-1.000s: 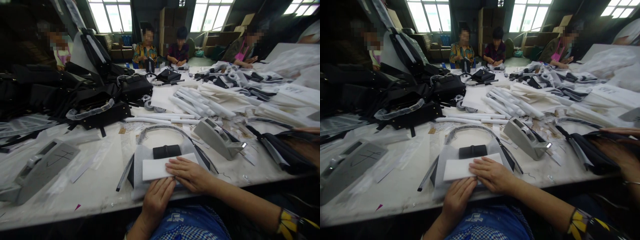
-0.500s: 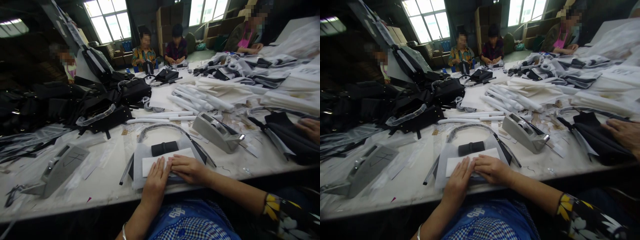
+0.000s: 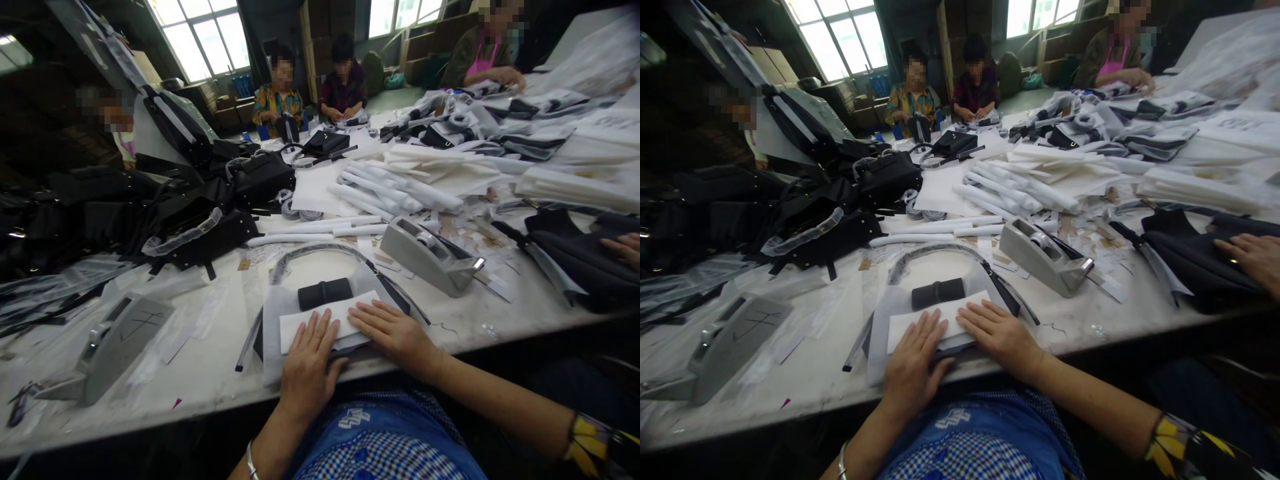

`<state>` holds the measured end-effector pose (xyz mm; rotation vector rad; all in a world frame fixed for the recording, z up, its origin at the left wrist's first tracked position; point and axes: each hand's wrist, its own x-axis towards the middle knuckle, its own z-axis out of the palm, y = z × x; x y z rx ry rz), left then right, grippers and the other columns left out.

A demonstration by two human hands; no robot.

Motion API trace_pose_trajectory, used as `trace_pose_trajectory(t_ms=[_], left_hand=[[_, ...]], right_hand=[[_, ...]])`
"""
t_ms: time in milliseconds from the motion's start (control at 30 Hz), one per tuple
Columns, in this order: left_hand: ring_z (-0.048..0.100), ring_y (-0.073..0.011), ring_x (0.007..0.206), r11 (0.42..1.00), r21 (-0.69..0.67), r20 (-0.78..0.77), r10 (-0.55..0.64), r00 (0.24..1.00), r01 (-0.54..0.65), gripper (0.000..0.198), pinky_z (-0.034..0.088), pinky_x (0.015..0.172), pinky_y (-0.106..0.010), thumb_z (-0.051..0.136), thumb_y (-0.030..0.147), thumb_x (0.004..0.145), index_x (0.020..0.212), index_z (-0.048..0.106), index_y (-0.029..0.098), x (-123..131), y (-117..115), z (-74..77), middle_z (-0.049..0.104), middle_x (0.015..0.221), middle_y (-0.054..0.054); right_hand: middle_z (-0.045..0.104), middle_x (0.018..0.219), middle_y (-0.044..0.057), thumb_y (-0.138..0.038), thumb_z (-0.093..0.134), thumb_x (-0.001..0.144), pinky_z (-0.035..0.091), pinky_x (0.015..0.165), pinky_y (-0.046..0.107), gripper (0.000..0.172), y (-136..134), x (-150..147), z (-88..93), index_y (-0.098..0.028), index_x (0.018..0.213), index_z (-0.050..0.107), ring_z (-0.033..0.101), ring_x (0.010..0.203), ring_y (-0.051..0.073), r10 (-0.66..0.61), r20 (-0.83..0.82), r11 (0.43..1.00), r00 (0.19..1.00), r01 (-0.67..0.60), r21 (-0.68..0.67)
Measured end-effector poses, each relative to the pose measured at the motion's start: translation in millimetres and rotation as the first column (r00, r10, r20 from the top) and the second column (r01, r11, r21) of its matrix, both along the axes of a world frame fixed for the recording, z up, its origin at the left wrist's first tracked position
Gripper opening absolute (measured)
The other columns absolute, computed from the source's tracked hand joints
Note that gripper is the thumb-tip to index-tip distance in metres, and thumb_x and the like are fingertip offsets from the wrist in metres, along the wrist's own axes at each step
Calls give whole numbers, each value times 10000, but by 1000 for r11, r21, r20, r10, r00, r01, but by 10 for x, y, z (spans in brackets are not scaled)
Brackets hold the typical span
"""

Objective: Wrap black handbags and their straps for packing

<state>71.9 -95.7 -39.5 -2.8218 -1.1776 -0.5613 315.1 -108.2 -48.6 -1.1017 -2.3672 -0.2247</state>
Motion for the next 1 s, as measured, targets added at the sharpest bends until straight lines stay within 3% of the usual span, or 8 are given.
trace_pose_trajectory(t_ms=[100, 300, 500, 733, 800, 867, 933, 1000], left_hand=[[429, -289, 1401, 995, 95, 23, 22, 999, -24, 482, 443, 1099, -525, 519, 192, 945, 1423, 467, 168, 56, -12, -54, 470, 1508, -86], [453, -266, 1385, 983, 183, 37, 17, 999, -24, 433, 411, 1107, -490, 430, 105, 953, 1370, 531, 163, 89, -7, -109, 507, 1479, -76], [411, -252, 1414, 977, 214, -8, -16, 1000, 17, 426, 244, 1206, -502, 328, 48, 952, 1276, 599, 101, 164, -1, -22, 493, 1492, -106], [438, -278, 1397, 960, 278, 10, -31, 999, 27, 521, 418, 1109, -495, 356, 32, 943, 1431, 482, 166, 132, 17, -178, 488, 1493, -125], [428, -281, 1403, 962, 273, 2, -21, 1000, 19, 555, 434, 1101, -500, 382, 41, 947, 1478, 418, 201, 115, 13, -202, 462, 1511, -131], [405, -285, 1416, 966, 258, -4, -26, 1000, 27, 574, 438, 1102, -500, 397, 41, 945, 1494, 391, 210, 106, 9, -206, 439, 1525, -139], [391, -293, 1423, 970, 241, -4, -34, 999, 34, 580, 443, 1099, -505, 398, 33, 942, 1494, 391, 208, 107, 8, -201, 427, 1531, -146], [395, -300, 1420, 972, 235, 11, -34, 999, 30, 575, 450, 1092, -512, 400, 30, 941, 1487, 406, 209, 110, 10, -195, 431, 1528, -150]], right_hand=[[587, 1403, 88, -139, 492, 984, 461, 1110, 458, 455, -6, 31, 12, -153, 1439, 480, 528, 1328, 240, 15, -14, 999, 1000, -14, 32], [530, 1459, 92, -231, 486, 1002, 448, 1122, 463, 453, -16, 84, 55, -141, 1446, 470, 495, 1357, 254, 58, 48, 996, 997, -55, -70], [598, 1393, 62, -148, 440, 1010, 487, 1083, 437, 399, -52, 30, -44, -172, 1397, 531, 546, 1312, 228, 3, -20, 1000, 1000, -3, 4], [598, 1394, 83, -94, 471, 978, 436, 1126, 459, 463, -152, 14, 55, -165, 1436, 487, 536, 1320, 237, 0, -85, 1000, 996, -1, -20], [634, 1355, 74, -66, 499, 951, 428, 1130, 455, 483, -318, 41, 81, -194, 1416, 513, 559, 1294, 231, 10, -175, 999, 985, -19, -50], [706, 1238, 60, -91, 542, 936, 489, 1068, 407, 408, -526, 57, 88, -238, 1310, 610, 630, 1192, 217, -90, -351, 984, 932, 28, -178], [750, 1094, 66, -203, 577, 946, 566, 943, 367, 258, -710, 42, 94, -245, 1180, 677, 698, 1038, 218, -381, -512, 869, 770, 108, -484], [749, 1041, 85, -348, 589, 947, 596, 876, 375, 250, -817, -12, 118, -219, 1141, 681, 722, 955, 235, -685, -540, 625, 489, 14, -780]])
